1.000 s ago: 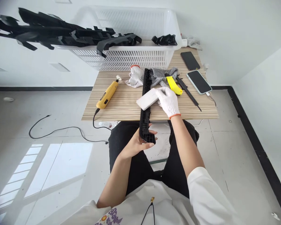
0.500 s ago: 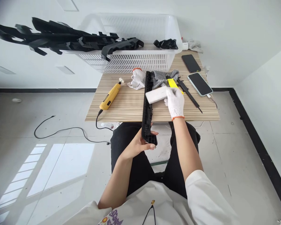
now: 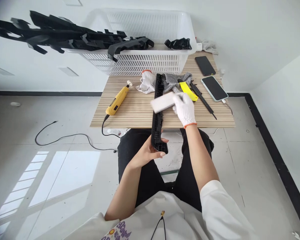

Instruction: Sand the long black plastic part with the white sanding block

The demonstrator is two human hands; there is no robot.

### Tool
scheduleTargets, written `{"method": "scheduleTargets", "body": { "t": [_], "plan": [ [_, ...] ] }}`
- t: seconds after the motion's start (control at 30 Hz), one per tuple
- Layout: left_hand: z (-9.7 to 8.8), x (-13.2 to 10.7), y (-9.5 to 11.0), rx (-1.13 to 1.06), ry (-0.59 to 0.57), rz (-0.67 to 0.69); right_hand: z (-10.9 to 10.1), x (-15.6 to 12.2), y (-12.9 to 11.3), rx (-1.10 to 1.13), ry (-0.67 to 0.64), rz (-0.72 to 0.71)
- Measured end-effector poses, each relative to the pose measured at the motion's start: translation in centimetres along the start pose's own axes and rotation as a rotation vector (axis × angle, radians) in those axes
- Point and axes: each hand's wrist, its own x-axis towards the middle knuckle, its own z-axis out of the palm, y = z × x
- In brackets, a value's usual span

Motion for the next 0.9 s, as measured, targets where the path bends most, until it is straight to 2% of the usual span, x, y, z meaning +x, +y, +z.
{"method": "scheduleTargets", "body": {
  "t": [0.07, 0.17, 0.27, 0.33, 0.4, 0.5, 0.6, 0.73, 0.83, 0.9],
  "plan": [
    [0.0, 0.0, 0.0, 0.016, 0.013, 0.013, 0.0, 0.1, 0.0, -0.025, -0.057, 0.027],
    [-0.1, 0.0, -0.1, 0.052, 0.028, 0.014, 0.2, 0.1, -0.1, 0.019, 0.049, 0.030],
    [-0.3, 0.1, -0.1, 0.053, 0.026, 0.019, 0.4, 0.0, -0.2, -0.025, -0.052, 0.032],
    [-0.4, 0.2, -0.2, 0.018, 0.031, 0.008, 0.7, 0.0, -0.2, 0.002, -0.019, 0.045],
    [-0.4, 0.5, -0.3, -0.048, 0.091, -0.043, 0.8, 0.0, -0.1, 0.051, 0.052, 0.042],
    [-0.5, 0.9, -0.4, -0.173, 0.262, -0.122, 0.9, 0.2, 0.1, 0.015, -0.021, 0.040],
    [-0.5, 1.3, -0.8, -0.257, 0.394, -0.093, 0.8, 0.1, 0.1, 0.042, 0.060, 0.032],
    [-0.5, 1.6, -1.4, -0.216, 0.370, -0.053, 1.1, -0.1, -0.1, 0.018, -0.026, 0.039],
    [-0.3, 1.6, -1.6, -0.119, 0.358, -0.055, 1.3, -0.2, -0.2, 0.066, 0.071, 0.061],
    [-0.2, 1.6, -1.5, -0.081, 0.364, -0.048, 1.3, -0.2, -0.2, 0.042, 0.023, 0.053]
  ]
}}
